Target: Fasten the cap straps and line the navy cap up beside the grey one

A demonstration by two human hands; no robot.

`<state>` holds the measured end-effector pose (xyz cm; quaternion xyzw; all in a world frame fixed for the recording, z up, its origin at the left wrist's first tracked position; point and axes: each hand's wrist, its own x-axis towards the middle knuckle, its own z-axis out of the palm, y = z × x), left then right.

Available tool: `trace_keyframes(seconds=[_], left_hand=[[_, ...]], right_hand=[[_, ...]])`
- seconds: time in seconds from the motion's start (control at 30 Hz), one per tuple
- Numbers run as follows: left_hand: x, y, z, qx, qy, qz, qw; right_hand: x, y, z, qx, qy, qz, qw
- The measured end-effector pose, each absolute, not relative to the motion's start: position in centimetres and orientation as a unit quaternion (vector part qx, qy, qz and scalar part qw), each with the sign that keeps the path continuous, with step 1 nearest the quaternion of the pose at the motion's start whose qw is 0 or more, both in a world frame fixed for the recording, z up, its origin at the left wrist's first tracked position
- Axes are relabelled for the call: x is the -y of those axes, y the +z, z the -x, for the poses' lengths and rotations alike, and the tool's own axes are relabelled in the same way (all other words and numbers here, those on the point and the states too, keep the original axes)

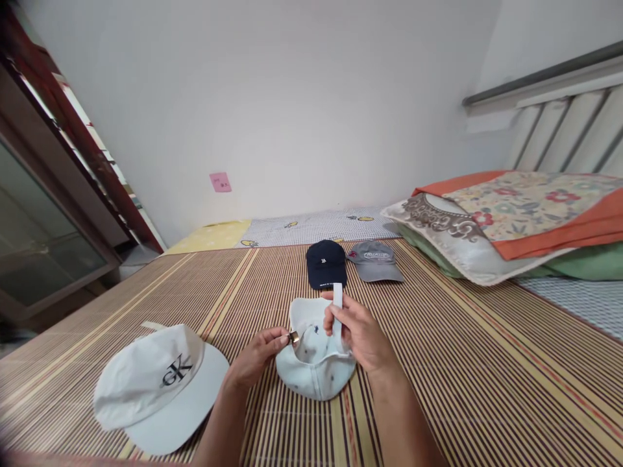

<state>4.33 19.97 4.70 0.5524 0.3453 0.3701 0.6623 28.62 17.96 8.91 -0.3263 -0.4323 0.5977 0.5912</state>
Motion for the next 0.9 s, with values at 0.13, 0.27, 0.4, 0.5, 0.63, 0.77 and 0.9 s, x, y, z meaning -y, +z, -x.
trace_keyframes(seconds=[0.13,0.27,0.4,0.5,0.63,0.77,0.9], left_hand=[[-19.9,4.7,-4.5,-0.333,0.369,-0.546,0.674],[-19.8,4.9,-4.6,-0.33,0.378,-0.552,0.666],[-19.9,4.6,-4.6,-0.325,0.367,-0.554,0.673],[-20.1,4.3,-4.5,-0.316,0.367,-0.551,0.68],[-20.1,4.3,-4.5,-0.312,0.369,-0.55,0.681],[-20.0,4.5,-4.6,-0.313,0.366,-0.555,0.678],[-19.8,4.5,-4.9,-0.318,0.359,-0.561,0.674]], right_hand=[[-17.8,8.7,-28.7,0.439,0.595,0.345,0.578],[-18.1,7.7,-28.2,0.525,0.565,0.376,0.514],[-18.4,7.0,-27.6,0.568,0.547,0.391,0.475],[-18.6,6.8,-27.4,0.57,0.54,0.399,0.473],[-18.6,7.0,-27.3,0.583,0.533,0.398,0.466],[-18.3,7.2,-26.9,0.598,0.541,0.39,0.443],[-18.1,7.1,-26.7,0.613,0.562,0.368,0.416]])
